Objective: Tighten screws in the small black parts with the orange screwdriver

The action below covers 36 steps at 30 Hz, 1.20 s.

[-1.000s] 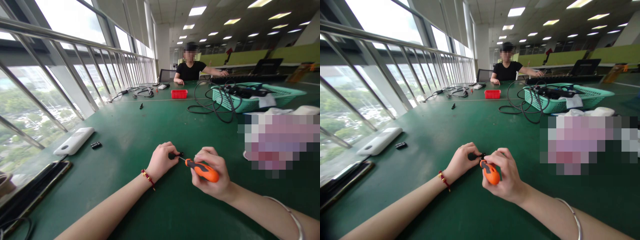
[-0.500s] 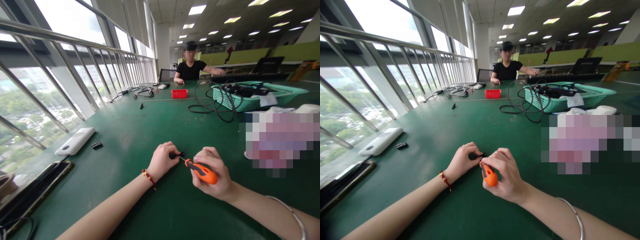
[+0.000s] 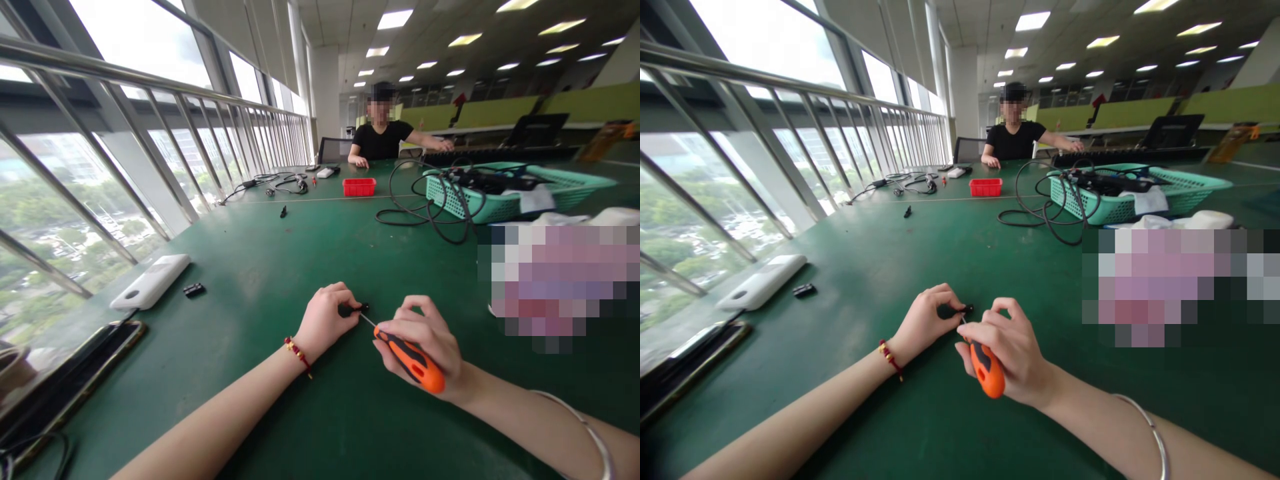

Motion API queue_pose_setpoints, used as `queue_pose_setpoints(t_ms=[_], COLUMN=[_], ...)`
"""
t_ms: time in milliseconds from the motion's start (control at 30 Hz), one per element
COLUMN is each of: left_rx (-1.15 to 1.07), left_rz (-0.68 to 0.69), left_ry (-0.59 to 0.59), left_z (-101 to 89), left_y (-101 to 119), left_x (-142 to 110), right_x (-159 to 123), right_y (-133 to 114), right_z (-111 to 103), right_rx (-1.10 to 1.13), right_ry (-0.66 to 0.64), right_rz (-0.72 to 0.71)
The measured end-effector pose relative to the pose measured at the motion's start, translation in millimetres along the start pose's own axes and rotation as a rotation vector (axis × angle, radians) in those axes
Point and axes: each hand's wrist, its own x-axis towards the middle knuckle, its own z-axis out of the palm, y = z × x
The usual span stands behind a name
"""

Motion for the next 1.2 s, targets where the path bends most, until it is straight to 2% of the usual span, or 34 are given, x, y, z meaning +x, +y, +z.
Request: queue_pose_setpoints(t_ms=[767,967,1200], left_rx=[-0.016,-0.013,-0.019], left_rz=[0.000,-0.006,-0.018], left_ry=[0.002,0.008,0.004], left_z=[0.9,0.6,0.8], left_y=[-3.3,-2.3,-1.9], left_x=[-1.1,-1.2,-1.6], right_x=[0.4,1.2,3.3], right_y=[0.2,0.1,-2.2], right_z=[-0.4,-0.1,-0.6], right_rx=[-0.006,0.036,-0.033], right_ry=[-0.028,0.030,0.028], right_rz=[-0.036,-0.021,-0.047])
